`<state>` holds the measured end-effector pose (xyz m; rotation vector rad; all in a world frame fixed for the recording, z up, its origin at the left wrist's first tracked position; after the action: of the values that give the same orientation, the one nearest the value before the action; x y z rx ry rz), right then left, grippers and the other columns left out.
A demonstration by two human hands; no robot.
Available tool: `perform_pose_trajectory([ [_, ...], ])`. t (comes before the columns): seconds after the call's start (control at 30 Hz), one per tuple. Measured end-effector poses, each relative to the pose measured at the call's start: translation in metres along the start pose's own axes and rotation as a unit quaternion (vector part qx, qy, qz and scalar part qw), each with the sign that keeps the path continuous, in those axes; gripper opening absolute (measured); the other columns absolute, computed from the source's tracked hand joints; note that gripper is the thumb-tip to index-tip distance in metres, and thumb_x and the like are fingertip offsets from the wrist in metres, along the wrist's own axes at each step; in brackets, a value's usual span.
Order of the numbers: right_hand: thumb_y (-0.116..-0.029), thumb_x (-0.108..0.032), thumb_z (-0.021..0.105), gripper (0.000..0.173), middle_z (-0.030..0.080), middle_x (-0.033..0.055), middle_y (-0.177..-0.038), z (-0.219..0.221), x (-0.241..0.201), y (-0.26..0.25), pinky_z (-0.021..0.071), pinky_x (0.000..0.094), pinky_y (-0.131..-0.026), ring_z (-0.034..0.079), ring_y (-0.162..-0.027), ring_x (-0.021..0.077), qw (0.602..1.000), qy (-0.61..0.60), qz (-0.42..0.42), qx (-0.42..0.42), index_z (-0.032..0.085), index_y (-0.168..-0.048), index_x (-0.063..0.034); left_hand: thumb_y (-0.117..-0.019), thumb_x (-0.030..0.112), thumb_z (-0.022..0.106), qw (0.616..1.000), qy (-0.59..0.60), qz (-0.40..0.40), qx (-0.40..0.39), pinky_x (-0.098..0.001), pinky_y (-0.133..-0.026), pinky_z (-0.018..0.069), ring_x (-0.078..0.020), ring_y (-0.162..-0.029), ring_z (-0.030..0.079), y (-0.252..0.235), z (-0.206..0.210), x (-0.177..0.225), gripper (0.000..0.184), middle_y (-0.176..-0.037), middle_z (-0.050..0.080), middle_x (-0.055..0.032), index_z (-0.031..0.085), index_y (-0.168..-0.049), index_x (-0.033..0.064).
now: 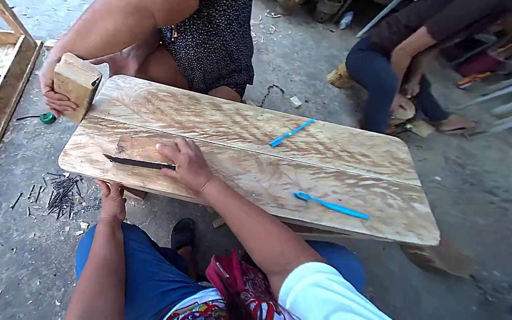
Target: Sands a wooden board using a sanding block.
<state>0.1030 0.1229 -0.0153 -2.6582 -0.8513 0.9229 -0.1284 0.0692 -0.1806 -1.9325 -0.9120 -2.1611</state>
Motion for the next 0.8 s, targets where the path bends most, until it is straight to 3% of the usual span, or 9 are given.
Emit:
perform_pose_trajectory([
  [0.17, -0.0819, -0.031, 0.085, 0.054, 0.065, 0.0225, -0.120, -0.088, 0.079, 0.106, 0.0530, 0.0576, -0.092, 0.062, -0.112, 0.0426, 0.990, 0.072, 0.084, 0.081, 0.071, -0.132, -0.0143, -0.1106, 0.046, 0.032, 1.000, -0.011, 0.003, 0.010, -0.0640, -0.107, 0.0385, -0.0344, -0.152, 0.028, 0.002, 0.003, 0.004, 0.070, -0.171, 0.015, -0.0127, -0.012, -0.163, 0.0321],
  [0.27, -0.0792, -0.029, 0.086, 0.054, 0.065, 0.0246, -0.115, -0.113, 0.095, 0.145, 0.0522, 0.0578, -0.089, 0.061, -0.107, 0.0437, 0.980, 0.082, 0.110, 0.145, 0.073, -0.127, -0.0074, -0.1095, 0.047, 0.035, 1.000, -0.015, 0.026, -0.001, -0.0614, -0.109, 0.0389, -0.0332, -0.153, 0.027, 0.001, 0.001, 0.005, 0.075, -0.171, 0.015, -0.0127, -0.015, -0.163, 0.0293],
  [0.4, -0.0724, -0.028, 0.089, 0.056, 0.066, 0.0266, -0.112, -0.084, 0.070, 0.110, 0.0513, 0.0607, -0.089, 0.062, -0.104, 0.0464, 0.975, 0.077, 0.113, 0.173, 0.075, -0.121, -0.0043, -0.1108, 0.043, 0.033, 0.999, -0.005, 0.033, -0.012, -0.0502, -0.117, 0.0359, -0.0275, -0.153, 0.028, -0.005, -0.003, 0.000, 0.073, -0.171, 0.013, -0.0118, -0.015, -0.163, 0.0260],
  [0.5, -0.0803, -0.031, 0.087, 0.055, 0.066, 0.0246, -0.120, -0.036, 0.036, 0.049, 0.0491, 0.0605, -0.096, 0.060, -0.114, 0.0456, 0.989, 0.031, 0.116, 0.081, 0.072, -0.130, -0.0137, -0.1114, 0.046, 0.025, 1.000, -0.027, 0.010, 0.009, -0.0574, -0.110, 0.0387, -0.0304, -0.152, 0.029, -0.004, -0.001, 0.001, 0.066, -0.170, 0.017, -0.0120, -0.012, -0.164, 0.0281],
  [0.6, -0.0862, -0.029, 0.083, 0.054, 0.064, 0.0246, -0.125, -0.019, 0.020, 0.017, 0.0477, 0.0587, -0.095, 0.058, -0.117, 0.0444, 0.995, 0.006, 0.101, 0.011, 0.068, -0.137, -0.0179, -0.1112, 0.049, 0.017, 0.999, -0.030, -0.005, 0.027, -0.0628, -0.102, 0.0423, -0.0347, -0.150, 0.033, -0.002, 0.001, 0.002, 0.062, -0.170, 0.020, -0.0132, -0.010, -0.164, 0.0297],
  [0.7, -0.0860, -0.027, 0.083, 0.053, 0.064, 0.0240, -0.126, -0.037, 0.031, 0.043, 0.0499, 0.0572, -0.092, 0.060, -0.115, 0.0435, 0.996, 0.018, 0.090, 0.019, 0.069, -0.136, -0.0188, -0.1099, 0.054, 0.013, 0.999, -0.031, -0.026, 0.027, -0.0646, -0.102, 0.0423, -0.0367, -0.150, 0.033, 0.001, -0.001, 0.000, 0.062, -0.170, 0.020, -0.0116, -0.007, -0.164, 0.0312],
  [0.8, -0.0828, -0.028, 0.086, 0.054, 0.067, 0.0234, -0.119, -0.082, 0.065, 0.101, 0.0528, 0.0560, -0.089, 0.063, -0.109, 0.0426, 0.989, 0.062, 0.111, 0.077, 0.071, -0.133, -0.0174, -0.1092, 0.056, 0.019, 0.999, -0.008, -0.045, 0.025, -0.0663, -0.101, 0.0427, -0.0389, -0.149, 0.034, 0.003, -0.007, 0.003, 0.064, -0.170, 0.020, -0.0127, -0.003, -0.165, 0.0324],
])
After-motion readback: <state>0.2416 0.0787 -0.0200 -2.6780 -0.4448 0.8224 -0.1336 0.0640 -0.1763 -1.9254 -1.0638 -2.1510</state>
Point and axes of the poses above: each hand's wrist, its own y-axis away from the middle knuckle, its own z-axis out of the palm, x = y × z, the point moved 7 cm from there along -y, towards the middle knuckle
